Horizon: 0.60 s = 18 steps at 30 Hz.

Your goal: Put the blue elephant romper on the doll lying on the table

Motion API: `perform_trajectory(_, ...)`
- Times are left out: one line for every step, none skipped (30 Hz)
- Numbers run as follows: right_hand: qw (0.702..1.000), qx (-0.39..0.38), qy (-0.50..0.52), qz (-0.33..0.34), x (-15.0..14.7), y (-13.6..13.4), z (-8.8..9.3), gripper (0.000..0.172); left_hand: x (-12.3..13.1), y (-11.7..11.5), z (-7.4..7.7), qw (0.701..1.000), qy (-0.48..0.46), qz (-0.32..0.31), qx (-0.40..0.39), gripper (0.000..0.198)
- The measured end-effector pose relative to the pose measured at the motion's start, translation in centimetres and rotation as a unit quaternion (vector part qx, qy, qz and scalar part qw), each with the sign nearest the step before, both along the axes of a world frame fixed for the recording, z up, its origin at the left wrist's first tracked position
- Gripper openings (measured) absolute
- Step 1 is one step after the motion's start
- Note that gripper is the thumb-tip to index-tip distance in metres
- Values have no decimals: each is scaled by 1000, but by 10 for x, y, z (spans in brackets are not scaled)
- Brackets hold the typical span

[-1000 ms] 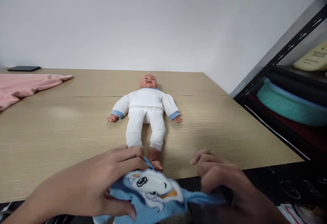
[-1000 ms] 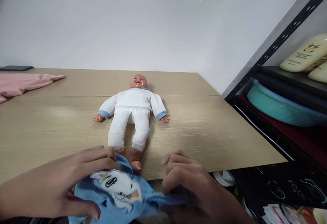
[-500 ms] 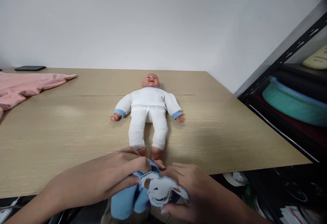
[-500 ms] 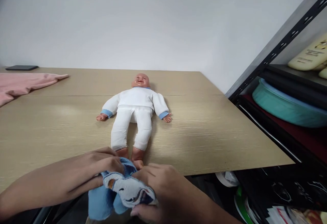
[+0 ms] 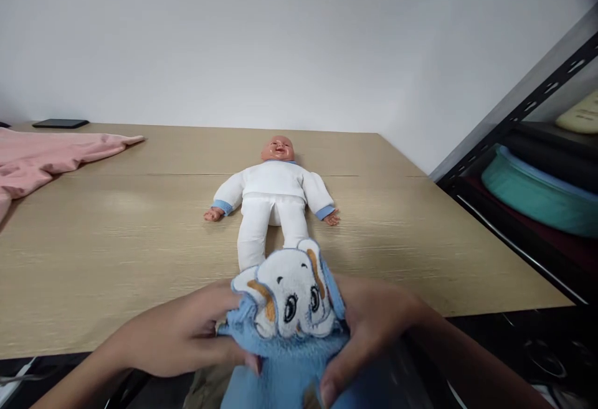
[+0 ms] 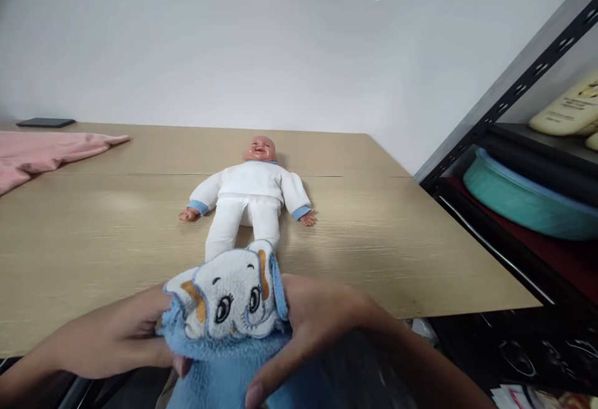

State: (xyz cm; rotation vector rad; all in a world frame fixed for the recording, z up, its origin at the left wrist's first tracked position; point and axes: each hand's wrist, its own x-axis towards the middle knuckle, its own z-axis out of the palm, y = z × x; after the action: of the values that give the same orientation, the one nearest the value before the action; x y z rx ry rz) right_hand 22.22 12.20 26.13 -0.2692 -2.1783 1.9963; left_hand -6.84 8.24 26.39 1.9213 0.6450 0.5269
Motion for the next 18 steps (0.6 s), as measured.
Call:
perform_trajectory(999,14,12,28,-5,4,-2,66,0,-1,-4,1000,-5,9,-22,22)
perform_trajectory(999,36,24,30,-8,7,-3,59,-1,-2,-9,999,-4,18,-42,22)
perform_trajectory(998,60,33,13,-10,8,-3,48,-2,-2,-13,998,-4,27,-55,23)
perform_trajectory(996,84,38,-10,-10,7,-2,35,-3,-2,-16,998,-8,34,-62,26)
perform_trajectory(993,104,50,-31,-10,6,-2,23,-3,-1,-19,997,-18,42,-63,32)
perform_trajectory(989,119,69,-48,-9,4,0,16,-4,0,-21,997,-30,39,-64,41)
perform_trajectory(985,129,91,-66,-9,2,1,12,-3,1,-22,997,-40,29,-66,50)
perform_trajectory(981,135,108,-87,-9,0,2,10,-3,2,-22,996,-45,15,-71,56)
perform_trajectory(977,138,115,-113,-9,-3,3,7,-2,3,-21,996,-45,-1,-77,58)
perform_trajectory(973,140,111,-143,-10,-4,5,5,0,3,-20,996,-44,-14,-83,57)
perform_trajectory(970,145,94,-170,-11,-6,6,5,1,4,-18,995,-44,-25,-88,52)
perform_trajectory(968,153,71,-183,-12,-6,7,8,1,4,-16,994,-46,-37,-94,49)
perform_trajectory(969,157,56,-182,-14,-6,7,10,2,3,-15,993,-52,-45,-99,49)
perform_trajectory(973,153,46,-169,-15,-5,6,12,2,2,-14,992,-56,-47,-105,52)
perform_trajectory(978,140,41,-147,-16,-4,5,13,1,2,-16,991,-61,-35,-113,56)
perform_trajectory(985,121,38,-120,-17,-3,3,18,0,0,-18,990,-68,-18,-122,60)
perform_trajectory(990,97,34,-95,-18,-1,1,28,-1,-1,-22,988,-78,0,-131,63)
perform_trajectory(994,74,22,-74,-18,1,-2,42,-1,-3,-27,986,-90,13,-139,65)
